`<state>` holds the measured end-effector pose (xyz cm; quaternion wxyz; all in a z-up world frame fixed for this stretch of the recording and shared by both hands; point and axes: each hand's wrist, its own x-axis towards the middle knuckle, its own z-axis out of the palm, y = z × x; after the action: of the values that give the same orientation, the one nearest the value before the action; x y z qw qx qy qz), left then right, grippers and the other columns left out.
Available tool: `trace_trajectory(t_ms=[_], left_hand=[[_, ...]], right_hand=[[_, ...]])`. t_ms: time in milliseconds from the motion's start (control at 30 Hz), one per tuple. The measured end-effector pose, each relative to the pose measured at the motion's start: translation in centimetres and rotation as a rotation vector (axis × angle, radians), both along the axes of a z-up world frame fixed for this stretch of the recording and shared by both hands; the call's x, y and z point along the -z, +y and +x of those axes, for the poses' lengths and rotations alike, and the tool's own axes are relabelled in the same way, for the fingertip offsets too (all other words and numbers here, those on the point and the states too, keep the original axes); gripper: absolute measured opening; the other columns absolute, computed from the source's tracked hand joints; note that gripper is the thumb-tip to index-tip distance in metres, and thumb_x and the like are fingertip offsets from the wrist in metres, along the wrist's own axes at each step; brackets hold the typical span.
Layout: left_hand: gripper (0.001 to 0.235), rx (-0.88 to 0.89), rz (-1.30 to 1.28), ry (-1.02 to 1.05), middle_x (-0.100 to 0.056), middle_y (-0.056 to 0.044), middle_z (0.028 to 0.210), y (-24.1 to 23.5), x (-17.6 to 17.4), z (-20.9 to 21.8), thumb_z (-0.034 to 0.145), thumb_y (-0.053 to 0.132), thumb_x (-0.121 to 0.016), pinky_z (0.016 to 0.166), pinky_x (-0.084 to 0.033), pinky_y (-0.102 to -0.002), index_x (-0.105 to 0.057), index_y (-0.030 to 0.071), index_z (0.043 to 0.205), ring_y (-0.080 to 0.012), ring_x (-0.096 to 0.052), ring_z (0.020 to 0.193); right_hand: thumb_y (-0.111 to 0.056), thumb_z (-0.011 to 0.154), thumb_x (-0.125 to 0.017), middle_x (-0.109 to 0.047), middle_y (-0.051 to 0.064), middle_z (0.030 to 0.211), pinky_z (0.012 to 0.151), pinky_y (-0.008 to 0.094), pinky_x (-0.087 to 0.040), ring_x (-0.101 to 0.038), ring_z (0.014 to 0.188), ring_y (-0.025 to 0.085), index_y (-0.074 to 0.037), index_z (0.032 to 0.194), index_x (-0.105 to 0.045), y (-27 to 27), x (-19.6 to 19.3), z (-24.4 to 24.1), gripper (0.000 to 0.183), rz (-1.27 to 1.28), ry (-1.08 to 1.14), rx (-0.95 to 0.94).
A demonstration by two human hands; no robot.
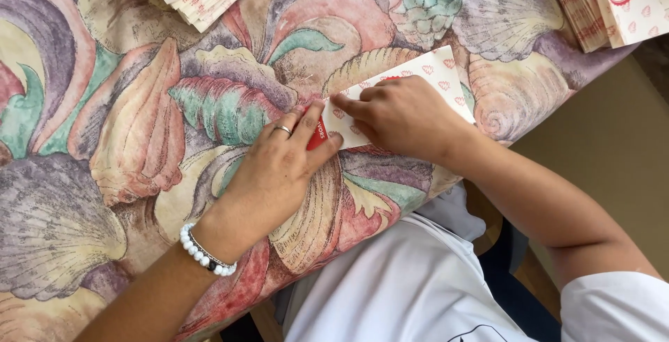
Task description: Folding and assembling paper food packaging sleeves from flat sheets.
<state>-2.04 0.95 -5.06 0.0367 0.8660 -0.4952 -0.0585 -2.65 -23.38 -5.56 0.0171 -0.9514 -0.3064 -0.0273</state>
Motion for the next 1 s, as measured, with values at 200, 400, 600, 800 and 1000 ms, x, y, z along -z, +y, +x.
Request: trace_trajectory(t_ms=[200, 400, 600, 800, 1000], left_hand=[[0.083, 0.037, -0.059, -0.149, -0.032, -0.033, 0.154, 0.1, 0.1, -0.7, 0.083, -0.005, -0.048, 0.1, -0.048, -0.054, -0.041, 0.036, 0.155, -0.0493, -0.042, 0.135], [0.083, 0.046, -0.151, -0.196, -0.039, -0.029, 0.151, 0.3, 0.5, -0.8, 0.079, -0.004, -0.05, 0.103, -0.045, -0.051, -0.044, 0.034, 0.152, -0.0417, -0.037, 0.14], [0.08, 0.056, -0.103, -0.179, -0.038, -0.033, 0.151, 0.1, 0.1, -0.7, 0.082, -0.003, -0.049, 0.102, -0.044, -0.051, -0.045, 0.035, 0.153, -0.0445, -0.041, 0.135], [0.055, -0.018, -0.338, 0.092, -0.041, -0.035, 0.151, 1.0, -0.2, -0.8, 0.092, -0.011, -0.048, 0.114, -0.044, -0.055, -0.061, 0.013, 0.141, -0.0486, -0.037, 0.14], [0.063, -0.104, -0.272, 0.092, -0.037, -0.032, 0.156, 3.2, 0.2, -1.0, 0.089, -0.012, -0.053, 0.106, -0.052, -0.05, -0.053, 0.013, 0.147, -0.0471, -0.046, 0.134]], right_hand=[[-0.013, 0.104, -0.069, -0.077, 0.0, 0.075, 0.057, 0.03, -0.058, -0.068, 0.057, 0.013, -0.016, 0.116, -0.083, -7.4, 0.4, 0.9, 0.018, 0.288, -0.058, 0.185], [-0.018, 0.113, -0.067, -0.068, -0.004, 0.063, 0.04, 0.025, -0.037, -0.056, 0.046, 0.01, -0.019, 0.12, -0.085, -13.1, -0.3, -1.6, 0.019, 0.014, -0.143, 0.263], [-0.014, 0.1, -0.074, -0.066, 0.008, 0.09, 0.053, 0.025, -0.056, -0.063, 0.07, 0.014, -0.004, 0.091, -0.074, -6.3, -0.7, -5.4, 0.014, 0.342, -0.237, -0.135], [-0.017, 0.102, -0.061, -0.064, 0.007, 0.121, 0.08, 0.036, -0.055, -0.066, 0.099, 0.024, -0.014, 0.129, -0.071, -7.9, -0.2, -7.2, 0.029, 0.129, -0.146, -0.099], [-0.005, 0.088, -0.064, -0.074, 0.002, 0.106, 0.063, 0.032, -0.059, -0.069, 0.089, 0.019, -0.017, 0.108, -0.079, -7.4, -1.1, -5.7, 0.028, 0.171, -0.102, -0.09]])
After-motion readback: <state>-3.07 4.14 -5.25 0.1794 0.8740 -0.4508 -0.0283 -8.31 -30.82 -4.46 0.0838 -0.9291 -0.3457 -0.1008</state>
